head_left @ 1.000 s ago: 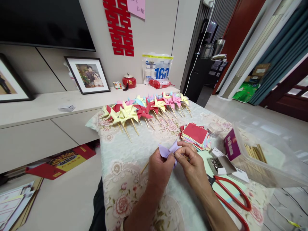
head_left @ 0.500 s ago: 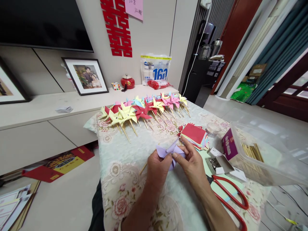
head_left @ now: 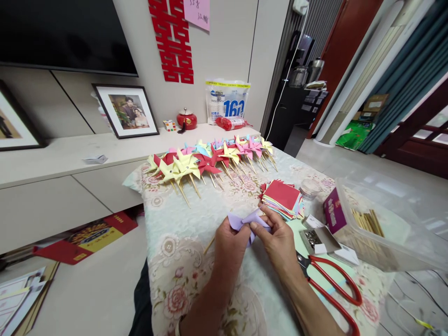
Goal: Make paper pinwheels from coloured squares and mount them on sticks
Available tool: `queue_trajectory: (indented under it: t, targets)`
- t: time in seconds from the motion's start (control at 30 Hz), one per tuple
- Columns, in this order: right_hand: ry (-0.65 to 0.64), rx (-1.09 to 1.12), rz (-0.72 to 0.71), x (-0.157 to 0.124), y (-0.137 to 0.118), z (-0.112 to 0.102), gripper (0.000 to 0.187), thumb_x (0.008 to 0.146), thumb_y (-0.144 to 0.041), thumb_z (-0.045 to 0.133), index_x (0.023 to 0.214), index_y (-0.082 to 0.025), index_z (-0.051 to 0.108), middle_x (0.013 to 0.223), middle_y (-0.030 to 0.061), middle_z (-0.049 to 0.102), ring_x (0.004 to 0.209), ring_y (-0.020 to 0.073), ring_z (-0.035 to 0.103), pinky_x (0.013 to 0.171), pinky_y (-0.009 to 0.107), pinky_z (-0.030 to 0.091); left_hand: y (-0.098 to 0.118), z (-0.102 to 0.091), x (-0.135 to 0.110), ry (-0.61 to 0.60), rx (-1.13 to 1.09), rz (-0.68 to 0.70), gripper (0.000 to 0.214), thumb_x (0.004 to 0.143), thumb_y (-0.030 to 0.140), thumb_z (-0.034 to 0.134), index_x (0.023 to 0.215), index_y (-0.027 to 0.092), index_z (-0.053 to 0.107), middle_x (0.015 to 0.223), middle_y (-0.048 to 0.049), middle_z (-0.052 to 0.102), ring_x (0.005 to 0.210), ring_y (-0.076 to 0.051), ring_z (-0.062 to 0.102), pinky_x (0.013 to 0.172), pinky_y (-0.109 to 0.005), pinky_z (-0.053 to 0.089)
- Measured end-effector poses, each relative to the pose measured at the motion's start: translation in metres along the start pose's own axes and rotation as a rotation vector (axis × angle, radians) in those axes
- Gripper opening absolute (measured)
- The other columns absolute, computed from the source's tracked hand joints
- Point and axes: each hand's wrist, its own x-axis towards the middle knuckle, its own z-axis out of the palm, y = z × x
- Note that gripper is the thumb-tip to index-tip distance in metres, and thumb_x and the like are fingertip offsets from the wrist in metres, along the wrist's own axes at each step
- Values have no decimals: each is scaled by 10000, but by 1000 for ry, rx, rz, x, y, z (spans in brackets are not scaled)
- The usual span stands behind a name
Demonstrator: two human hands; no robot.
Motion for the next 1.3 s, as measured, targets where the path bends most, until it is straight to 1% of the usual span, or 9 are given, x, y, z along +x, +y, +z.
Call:
queue_trajectory:
  t: [0.13, 0.27, 0.4, 0.6, 0.7, 0.83, 1.0, 1.3]
  targets:
    - [7, 9, 3, 0, 1, 0, 585, 678, -362, 818, 1220, -197, 672, 967, 60, 780, 875, 260, 719, 867, 437, 568, 4, 1, -2, 28, 7, -10, 154, 610, 225, 694, 747, 156, 699, 662, 26, 687, 624, -152, 599, 584, -231, 471]
    - [0, 16, 1, 1, 3, 0, 557, 679, -361, 819, 1195, -201, 687, 989, 71, 782, 887, 268, 727, 872, 442, 571, 1, -1, -1, 29, 52, 8, 140, 613, 227, 696, 732, 154, 690, 642, 25, 678, 598, -148, 577, 572, -236, 468]
    - [-5, 16, 3, 1, 1, 1, 508, 677, -353, 820, 1147, -199, 703, 976, 73, 786, 889, 270, 729, 864, 438, 569, -2, -2, 0, 26, 77, 26, 153, 628, 230, 693, 759, 151, 699, 651, 19, 692, 603, -154, 583, 584, -243, 477]
    - [4, 23, 16, 1, -1, 2, 493, 658, -347, 826, 1114, -198, 712, 915, 63, 790, 863, 277, 734, 845, 443, 574, 2, -2, -2, 22, 75, 51, 154, 629, 212, 692, 772, 157, 708, 675, 16, 715, 616, -155, 602, 591, -235, 480]
    - [14, 25, 9, 2, 1, 2, 475, 650, -345, 829, 1089, -201, 719, 917, 63, 793, 861, 278, 737, 838, 443, 578, 5, -1, -3, 31, 56, 40, 154, 613, 215, 705, 756, 160, 706, 664, 16, 714, 602, -154, 604, 579, -233, 479]
    - [12, 36, 4, 2, 2, 2, 450, 645, -334, 831, 1064, -209, 725, 923, 58, 795, 880, 281, 738, 853, 444, 575, 5, 0, -2, 10, 25, 23, 160, 598, 227, 712, 743, 158, 710, 657, 13, 713, 589, -153, 606, 560, -230, 475]
    - [18, 62, 11, 1, 0, 3, 440, 642, -335, 833, 1049, -205, 725, 915, 62, 796, 881, 284, 740, 842, 441, 577, 3, 0, -1, -5, -15, 1, 197, 594, 237, 715, 768, 147, 710, 676, 3, 724, 608, -164, 625, 584, -246, 501]
    - [32, 68, 21, 0, -2, 4, 425, 633, -353, 837, 1021, -209, 740, 979, 78, 797, 912, 293, 738, 833, 441, 584, 9, 1, -5, 1, 25, -6, 163, 598, 240, 710, 731, 146, 701, 613, 19, 696, 555, -142, 588, 529, -226, 467]
